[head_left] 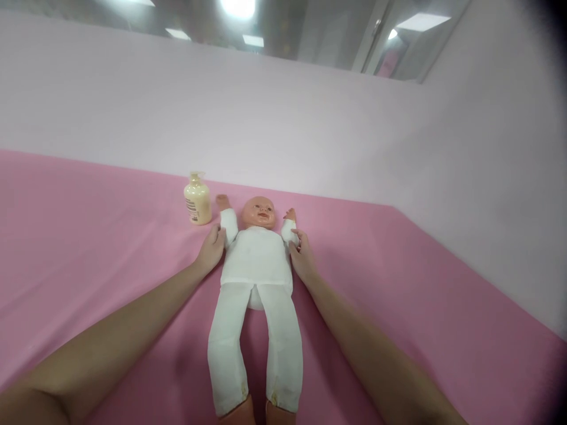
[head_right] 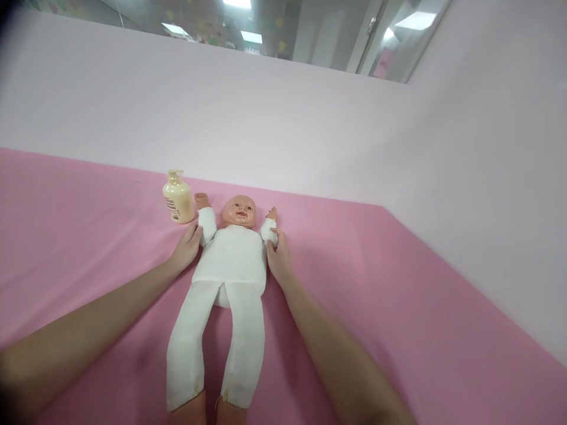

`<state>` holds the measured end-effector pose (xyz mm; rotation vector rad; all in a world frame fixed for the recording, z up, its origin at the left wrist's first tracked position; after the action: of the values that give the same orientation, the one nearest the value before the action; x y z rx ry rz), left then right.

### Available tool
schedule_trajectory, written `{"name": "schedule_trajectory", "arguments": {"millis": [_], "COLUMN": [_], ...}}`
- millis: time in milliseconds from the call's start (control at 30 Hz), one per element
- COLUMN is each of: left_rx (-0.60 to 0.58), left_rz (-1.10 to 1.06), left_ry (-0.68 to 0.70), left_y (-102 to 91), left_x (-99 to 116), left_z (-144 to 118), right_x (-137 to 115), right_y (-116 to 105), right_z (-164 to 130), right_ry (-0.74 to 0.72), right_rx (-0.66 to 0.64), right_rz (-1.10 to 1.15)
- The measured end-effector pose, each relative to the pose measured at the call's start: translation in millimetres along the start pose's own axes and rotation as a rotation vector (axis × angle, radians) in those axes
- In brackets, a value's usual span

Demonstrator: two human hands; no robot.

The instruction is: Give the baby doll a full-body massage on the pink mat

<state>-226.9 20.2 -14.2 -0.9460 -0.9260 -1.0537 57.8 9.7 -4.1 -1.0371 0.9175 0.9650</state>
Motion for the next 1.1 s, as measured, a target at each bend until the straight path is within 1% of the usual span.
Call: {"name": "schedule_trajectory", "arguments": {"millis": [67, 133, 233, 300, 400, 567, 700, 800, 900, 1000, 1100], "left_rx": [-0.054, -0.094, -0.098, -0.081, -0.083, -0.146, -0.168, -0.184, -0.179, -0.155, -0.132], "left_rz": [0.108, 0.165, 0.182, 0.181, 0.204, 0.26, 0.315, 0.343, 0.278, 0.133, -0.036], "left_ry": [0.012, 0.051, 0.112, 0.126, 0.11, 0.061, 0.028, -0.008, -0.026, -0.037, -0.054], "left_y": [2.4, 4.5, 4.8, 3.7, 2.7, 3.8, 4.5, 4.8, 4.4, 4.1, 5.2], "left_x": [0, 0, 0, -2, -3, 0, 4, 2, 0, -3, -5], "left_z": [0, 0, 3, 5, 5, 2, 1, 1, 0, 0, 0], "right_x": [-1, -1, 2, 3, 3, 2, 2, 3, 5, 9, 9], "right_y": [1, 2, 3, 3, 3, 3, 4, 4, 2, 0, 1], "right_z": [0, 0, 1, 0, 0, 0, 1, 1, 2, 4, 5], "right_ry": [0.002, 0.022, 0.064, 0.08, 0.086, 0.088, 0.079, 0.08, 0.085, 0.082, 0.061], "right_rx": [-0.011, -0.037, -0.061, -0.063, -0.069, -0.066, -0.066, -0.063, -0.049, -0.012, 0.003], "right_rz": [-0.026, -0.078, -0.144, -0.167, -0.174, -0.163, -0.134, -0.106, -0.069, 0.005, 0.213]}}
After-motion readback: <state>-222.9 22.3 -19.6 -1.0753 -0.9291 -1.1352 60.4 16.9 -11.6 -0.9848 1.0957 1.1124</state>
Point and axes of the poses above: each hand's wrist, its own z-axis towards the middle knuckle, its own y-axis out of the palm, x = y × z, the point moved 6 cm from there along z, towards the middle knuckle, and after that the axes turned 1 degree about y, right-handed, at the moved point
